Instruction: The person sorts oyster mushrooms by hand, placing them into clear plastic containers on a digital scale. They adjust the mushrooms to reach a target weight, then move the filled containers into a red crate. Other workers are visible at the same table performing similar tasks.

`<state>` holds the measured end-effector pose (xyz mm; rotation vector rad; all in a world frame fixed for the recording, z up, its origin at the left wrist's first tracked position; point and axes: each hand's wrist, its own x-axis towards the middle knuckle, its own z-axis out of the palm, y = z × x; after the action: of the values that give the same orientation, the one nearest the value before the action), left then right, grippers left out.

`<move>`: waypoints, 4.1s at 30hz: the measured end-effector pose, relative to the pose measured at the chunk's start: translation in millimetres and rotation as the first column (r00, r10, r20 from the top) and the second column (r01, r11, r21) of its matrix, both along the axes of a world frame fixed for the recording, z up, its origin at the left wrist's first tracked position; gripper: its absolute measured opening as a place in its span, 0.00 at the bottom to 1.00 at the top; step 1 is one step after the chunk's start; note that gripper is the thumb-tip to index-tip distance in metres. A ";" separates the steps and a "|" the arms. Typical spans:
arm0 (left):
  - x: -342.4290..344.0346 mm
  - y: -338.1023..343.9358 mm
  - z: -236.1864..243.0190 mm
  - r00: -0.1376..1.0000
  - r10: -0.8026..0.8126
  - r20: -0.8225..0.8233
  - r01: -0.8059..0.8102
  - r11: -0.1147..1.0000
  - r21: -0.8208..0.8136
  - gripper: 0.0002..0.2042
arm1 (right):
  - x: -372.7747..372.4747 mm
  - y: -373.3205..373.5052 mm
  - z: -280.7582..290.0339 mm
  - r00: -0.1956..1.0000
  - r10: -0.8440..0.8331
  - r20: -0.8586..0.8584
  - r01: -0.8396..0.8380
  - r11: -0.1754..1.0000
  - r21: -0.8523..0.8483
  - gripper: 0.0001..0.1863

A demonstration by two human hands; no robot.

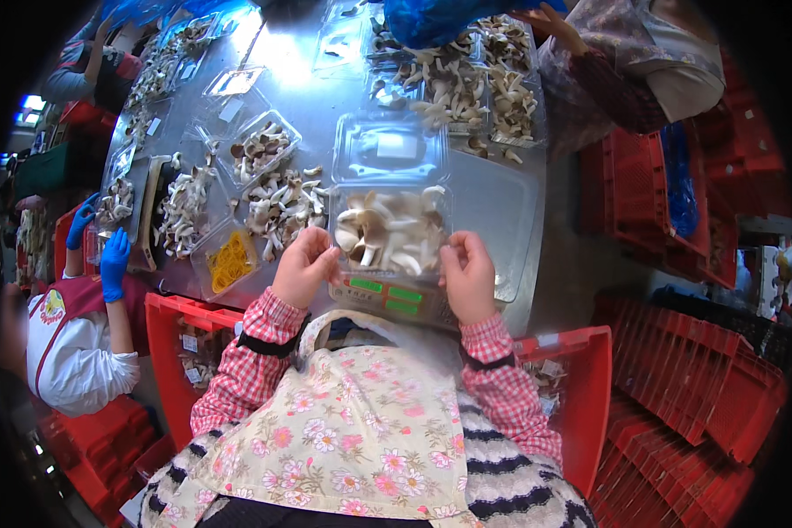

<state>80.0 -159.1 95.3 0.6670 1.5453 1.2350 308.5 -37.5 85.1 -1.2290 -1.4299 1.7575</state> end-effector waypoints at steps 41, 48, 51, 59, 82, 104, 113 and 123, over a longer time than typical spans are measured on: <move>-14.4 -28.3 -9.7 0.969 0.059 -0.240 -0.084 0.992 -0.095 0.07 | -43.1 56.7 67.6 0.989 0.052 0.137 -0.110 0.881 0.460 0.07; 10.0 3.5 -9.7 0.989 -0.024 -0.146 0.020 0.999 -0.032 0.06 | 23.2 26.4 0.8 0.952 0.188 0.242 -0.189 0.982 -0.017 0.09; 14.7 5.0 3.1 0.976 -0.052 -0.209 0.068 0.995 0.067 0.05 | 28.6 14.5 -11.7 0.990 0.128 0.058 -0.118 0.982 -0.146 0.12; 6.0 -2.3 13.6 0.985 -0.032 -0.169 0.047 0.995 0.088 0.05 | 10.7 -1.4 2.0 0.998 0.031 0.046 -0.029 0.999 -0.031 0.08; 12.5 7.7 -14.5 0.996 -0.046 -0.080 0.050 0.997 0.056 0.04 | 21.7 -14.2 -1.9 0.994 -0.073 0.081 0.060 0.987 0.148 0.08; -17.9 3.6 -1.4 0.899 0.160 -0.408 -0.154 0.987 0.047 0.06 | -5.2 38.8 29.9 0.974 -0.143 0.178 0.047 0.888 0.457 0.06; 22.5 21.5 36.0 0.976 0.045 -0.213 0.016 0.961 0.275 0.11 | -16.9 18.8 46.0 0.997 -0.073 -0.030 0.079 0.879 0.469 0.06; 49.2 42.1 63.0 0.782 0.086 -0.618 0.283 0.834 0.474 0.11 | -23.8 -6.2 51.3 0.998 -0.043 -0.051 0.065 0.793 0.606 0.07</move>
<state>129.2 -117.0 158.4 1.6620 1.6265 1.4698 284.7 -43.7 136.4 -0.8654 -1.7312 1.1170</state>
